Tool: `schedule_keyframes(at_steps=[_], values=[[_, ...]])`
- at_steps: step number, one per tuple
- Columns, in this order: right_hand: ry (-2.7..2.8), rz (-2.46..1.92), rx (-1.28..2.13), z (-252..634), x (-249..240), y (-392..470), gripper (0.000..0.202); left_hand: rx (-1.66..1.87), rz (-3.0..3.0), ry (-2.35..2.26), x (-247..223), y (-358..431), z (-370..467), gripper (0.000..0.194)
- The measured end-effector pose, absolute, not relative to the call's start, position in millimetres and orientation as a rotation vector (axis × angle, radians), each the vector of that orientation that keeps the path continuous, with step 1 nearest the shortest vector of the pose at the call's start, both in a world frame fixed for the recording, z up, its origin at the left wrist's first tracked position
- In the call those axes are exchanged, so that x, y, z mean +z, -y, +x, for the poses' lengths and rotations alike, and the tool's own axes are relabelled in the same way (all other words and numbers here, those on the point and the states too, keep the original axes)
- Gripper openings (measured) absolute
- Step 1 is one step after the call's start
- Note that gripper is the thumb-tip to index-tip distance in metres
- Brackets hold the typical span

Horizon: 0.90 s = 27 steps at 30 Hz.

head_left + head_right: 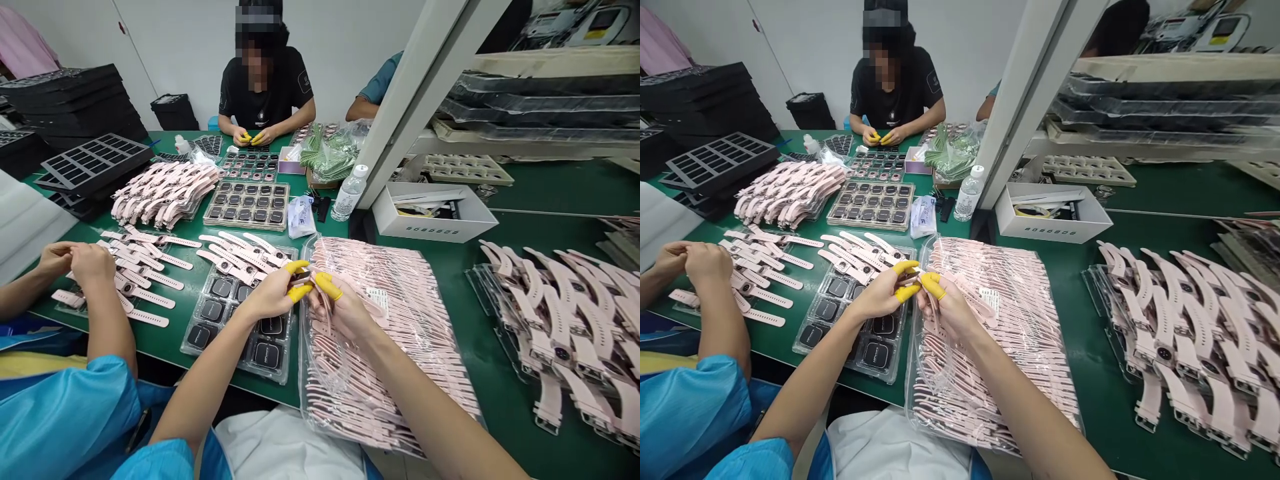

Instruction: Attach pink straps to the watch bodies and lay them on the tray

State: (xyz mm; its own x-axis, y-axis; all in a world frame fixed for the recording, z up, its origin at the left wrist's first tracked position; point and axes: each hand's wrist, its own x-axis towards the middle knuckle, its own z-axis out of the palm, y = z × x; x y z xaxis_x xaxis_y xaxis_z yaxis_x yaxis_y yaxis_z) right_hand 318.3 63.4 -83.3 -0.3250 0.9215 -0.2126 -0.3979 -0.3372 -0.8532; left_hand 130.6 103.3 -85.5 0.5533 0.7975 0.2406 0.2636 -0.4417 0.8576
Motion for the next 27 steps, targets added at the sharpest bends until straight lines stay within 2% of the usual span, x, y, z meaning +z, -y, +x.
schedule_keyframes(at_steps=[4,9,13,15,17,20,24,27], values=[[0.866,-0.902,1.925,318.0,-76.5,-62.0,0.048,1.084,1.798,-0.888,-86.9,-102.3,136.3,0.027],[0.915,-0.905,2.175,322.3,-75.5,-62.3,0.048,1.421,1.329,-0.934,-86.5,-113.6,128.2,0.043],[1.01,-0.989,2.156,325.3,-79.3,-64.2,0.042,1.685,1.011,-1.052,-81.9,-126.3,111.4,0.046],[1.03,-1.007,1.981,324.3,-80.2,-64.4,0.04,1.576,1.059,-1.064,-81.1,-125.8,112.1,0.045],[1.026,-0.994,1.819,321.6,-80.4,-63.7,0.039,1.323,1.238,-1.015,-83.0,-120.3,120.0,0.04],[1.029,-0.941,1.758,316.9,-80.1,-61.9,0.036,1.012,1.663,-0.871,-89.3,-110.4,134.3,0.033],[1.017,-0.887,1.832,314.9,-79.1,-61.6,0.032,0.934,2.055,-0.732,-97.0,-107.5,138.3,0.056],[0.947,-0.873,1.903,316.4,-77.1,-62.9,0.026,0.95,2.133,-0.7,-98.5,-109.7,135.2,0.06]])
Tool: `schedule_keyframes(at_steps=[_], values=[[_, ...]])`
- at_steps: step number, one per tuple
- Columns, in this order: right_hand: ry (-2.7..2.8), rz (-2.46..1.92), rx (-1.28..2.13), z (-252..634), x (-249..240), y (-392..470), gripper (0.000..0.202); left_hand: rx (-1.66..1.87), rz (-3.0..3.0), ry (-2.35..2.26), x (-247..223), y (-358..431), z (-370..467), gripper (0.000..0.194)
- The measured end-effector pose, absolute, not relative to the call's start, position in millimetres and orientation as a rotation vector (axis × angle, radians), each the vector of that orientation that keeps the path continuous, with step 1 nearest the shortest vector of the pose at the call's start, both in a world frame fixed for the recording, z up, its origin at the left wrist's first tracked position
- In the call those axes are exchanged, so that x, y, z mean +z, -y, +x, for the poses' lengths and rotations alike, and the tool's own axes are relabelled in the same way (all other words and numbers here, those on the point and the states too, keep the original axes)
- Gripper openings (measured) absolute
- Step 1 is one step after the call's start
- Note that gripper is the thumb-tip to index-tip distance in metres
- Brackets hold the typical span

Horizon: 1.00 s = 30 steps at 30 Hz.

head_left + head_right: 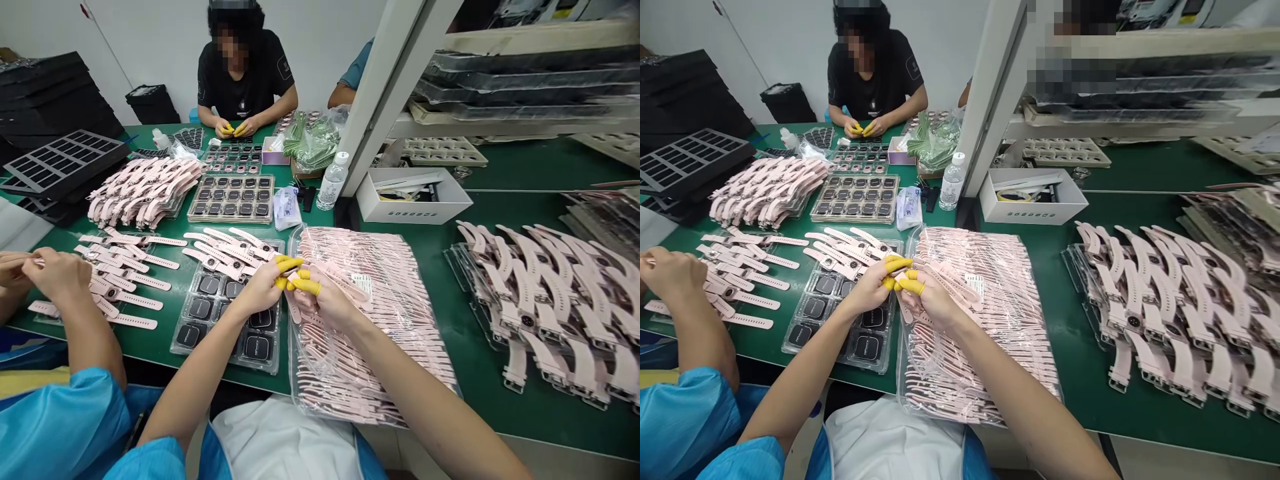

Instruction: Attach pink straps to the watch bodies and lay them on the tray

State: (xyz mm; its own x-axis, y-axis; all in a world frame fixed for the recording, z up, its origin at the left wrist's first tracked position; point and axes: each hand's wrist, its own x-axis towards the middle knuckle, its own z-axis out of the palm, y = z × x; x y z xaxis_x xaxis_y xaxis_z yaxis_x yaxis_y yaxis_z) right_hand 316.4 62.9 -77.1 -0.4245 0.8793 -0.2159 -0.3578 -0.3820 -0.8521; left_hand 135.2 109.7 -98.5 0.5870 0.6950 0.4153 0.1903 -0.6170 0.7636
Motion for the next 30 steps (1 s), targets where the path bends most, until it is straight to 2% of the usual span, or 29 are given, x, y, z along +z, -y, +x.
schedule_keyframes(at_steps=[13,30], values=[[0.753,-0.848,1.915,313.5,-78.0,-63.1,0.026,1.044,2.208,-0.779,-98.2,-105.4,140.7,0.042],[0.724,-0.946,1.934,316.1,-81.2,-65.8,0.034,0.769,2.449,-0.818,-89.7,-105.5,133.2,0.042]])
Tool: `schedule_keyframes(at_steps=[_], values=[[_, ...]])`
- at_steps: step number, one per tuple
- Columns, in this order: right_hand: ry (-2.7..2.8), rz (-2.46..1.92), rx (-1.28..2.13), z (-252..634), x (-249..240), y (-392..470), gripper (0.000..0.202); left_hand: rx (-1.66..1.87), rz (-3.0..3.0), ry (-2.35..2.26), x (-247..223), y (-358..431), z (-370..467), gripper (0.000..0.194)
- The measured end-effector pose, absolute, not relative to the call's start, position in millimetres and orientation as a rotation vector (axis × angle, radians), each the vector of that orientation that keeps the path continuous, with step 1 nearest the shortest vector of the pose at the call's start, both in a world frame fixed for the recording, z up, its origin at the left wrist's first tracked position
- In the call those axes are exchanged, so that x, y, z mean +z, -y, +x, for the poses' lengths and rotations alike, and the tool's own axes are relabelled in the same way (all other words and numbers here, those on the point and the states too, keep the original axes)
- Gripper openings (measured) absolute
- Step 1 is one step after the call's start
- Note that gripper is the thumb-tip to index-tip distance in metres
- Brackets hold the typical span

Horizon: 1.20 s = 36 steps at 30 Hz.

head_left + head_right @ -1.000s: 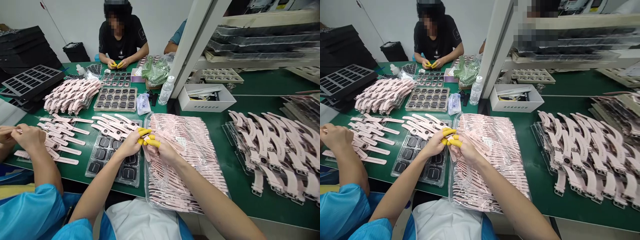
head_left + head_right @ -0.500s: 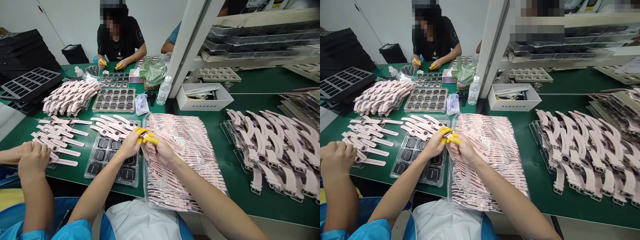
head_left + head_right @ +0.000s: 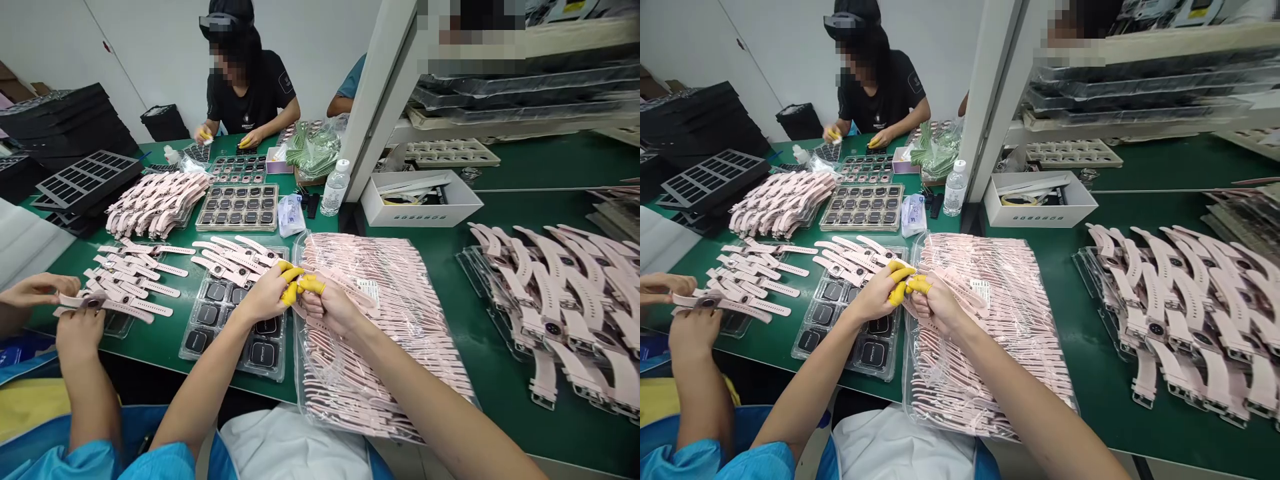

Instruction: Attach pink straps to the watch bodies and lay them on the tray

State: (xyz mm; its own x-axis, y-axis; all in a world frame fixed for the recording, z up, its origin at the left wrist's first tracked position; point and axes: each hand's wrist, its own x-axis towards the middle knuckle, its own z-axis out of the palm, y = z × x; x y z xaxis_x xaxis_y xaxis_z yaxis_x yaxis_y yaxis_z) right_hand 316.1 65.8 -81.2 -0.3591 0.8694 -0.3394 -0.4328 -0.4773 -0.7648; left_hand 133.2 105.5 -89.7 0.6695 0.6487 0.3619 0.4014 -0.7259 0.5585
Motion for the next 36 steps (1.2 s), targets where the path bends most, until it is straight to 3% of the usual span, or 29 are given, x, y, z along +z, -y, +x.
schedule_keyframes(at_steps=[23,36], values=[[0.714,-0.879,1.928,316.4,-77.2,-63.4,0.038,0.885,2.314,-0.793,-93.9,-100.6,139.8,0.046],[0.919,-1.001,1.861,319.4,-75.3,-64.1,0.03,0.86,2.303,-0.764,-87.2,-101.9,133.8,0.044]])
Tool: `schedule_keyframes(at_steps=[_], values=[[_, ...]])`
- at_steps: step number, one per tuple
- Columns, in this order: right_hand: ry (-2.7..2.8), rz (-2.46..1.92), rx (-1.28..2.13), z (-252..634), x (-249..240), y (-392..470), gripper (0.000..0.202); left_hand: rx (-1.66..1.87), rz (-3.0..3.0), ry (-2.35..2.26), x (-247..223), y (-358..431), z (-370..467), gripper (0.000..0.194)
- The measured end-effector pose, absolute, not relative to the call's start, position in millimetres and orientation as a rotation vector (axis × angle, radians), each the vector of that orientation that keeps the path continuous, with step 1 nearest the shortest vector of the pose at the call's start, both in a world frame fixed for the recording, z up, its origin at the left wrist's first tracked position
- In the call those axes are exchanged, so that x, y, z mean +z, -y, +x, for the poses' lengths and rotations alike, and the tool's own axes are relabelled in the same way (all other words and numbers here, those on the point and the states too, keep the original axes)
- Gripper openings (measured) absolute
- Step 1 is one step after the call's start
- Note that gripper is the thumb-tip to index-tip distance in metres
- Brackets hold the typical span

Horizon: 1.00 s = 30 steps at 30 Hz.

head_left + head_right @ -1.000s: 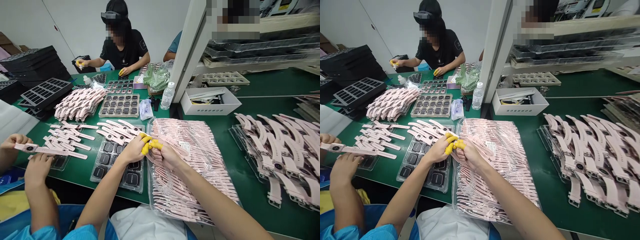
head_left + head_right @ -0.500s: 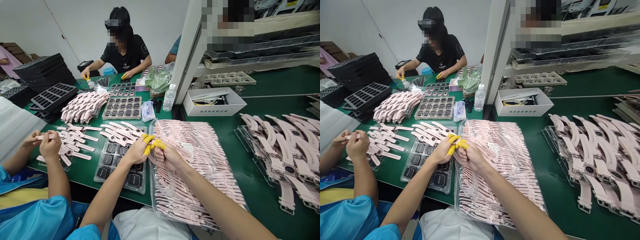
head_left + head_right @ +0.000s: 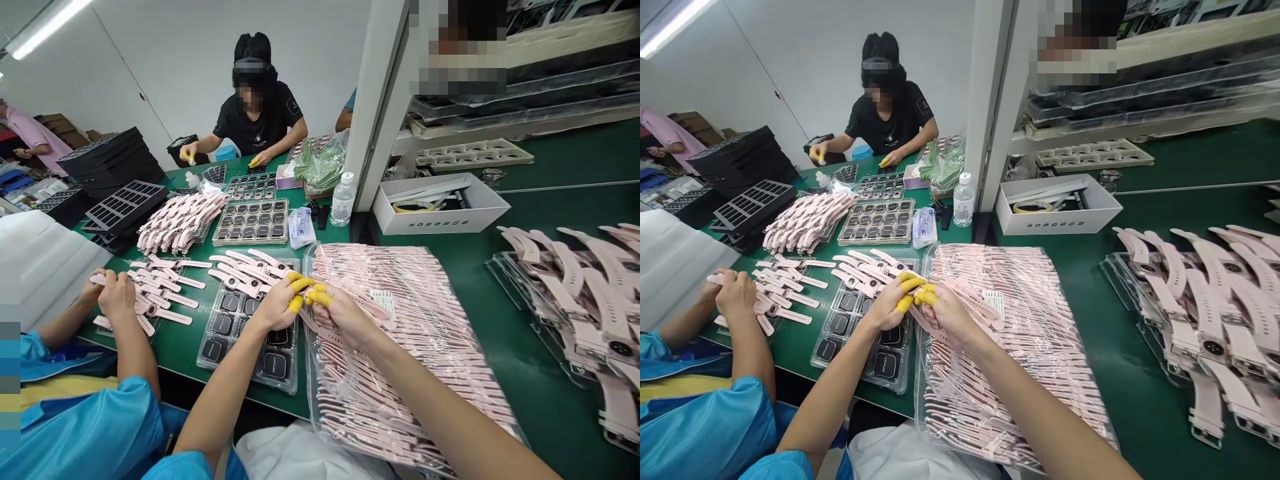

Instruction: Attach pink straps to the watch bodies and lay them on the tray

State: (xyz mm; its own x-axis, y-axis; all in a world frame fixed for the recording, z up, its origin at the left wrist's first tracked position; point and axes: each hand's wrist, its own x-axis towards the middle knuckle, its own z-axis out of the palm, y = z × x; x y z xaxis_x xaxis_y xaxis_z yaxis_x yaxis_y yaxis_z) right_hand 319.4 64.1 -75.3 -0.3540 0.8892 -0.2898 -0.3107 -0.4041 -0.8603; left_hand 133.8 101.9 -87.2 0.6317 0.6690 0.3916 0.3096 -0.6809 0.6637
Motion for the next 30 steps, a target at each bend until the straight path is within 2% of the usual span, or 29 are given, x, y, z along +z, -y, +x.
schedule_keyframes(at_steps=[11,18,24,30], values=[[0.918,-0.938,1.844,319.4,-76.8,-64.3,0.034,0.896,2.221,-0.803,-90.4,-101.4,135.3,0.041],[1.397,-1.161,1.354,329.0,-86.7,-71.0,0.04,0.958,2.028,-0.925,-93.6,-105.4,132.1,0.045],[1.57,-1.224,1.232,332.3,-88.3,-71.2,0.036,1.115,1.888,-1.053,-88.3,-113.8,122.0,0.043],[1.751,-1.306,1.07,333.2,-76.3,-67.0,0.029,0.85,1.856,-1.025,-50.3,-110.6,97.9,0.047]])
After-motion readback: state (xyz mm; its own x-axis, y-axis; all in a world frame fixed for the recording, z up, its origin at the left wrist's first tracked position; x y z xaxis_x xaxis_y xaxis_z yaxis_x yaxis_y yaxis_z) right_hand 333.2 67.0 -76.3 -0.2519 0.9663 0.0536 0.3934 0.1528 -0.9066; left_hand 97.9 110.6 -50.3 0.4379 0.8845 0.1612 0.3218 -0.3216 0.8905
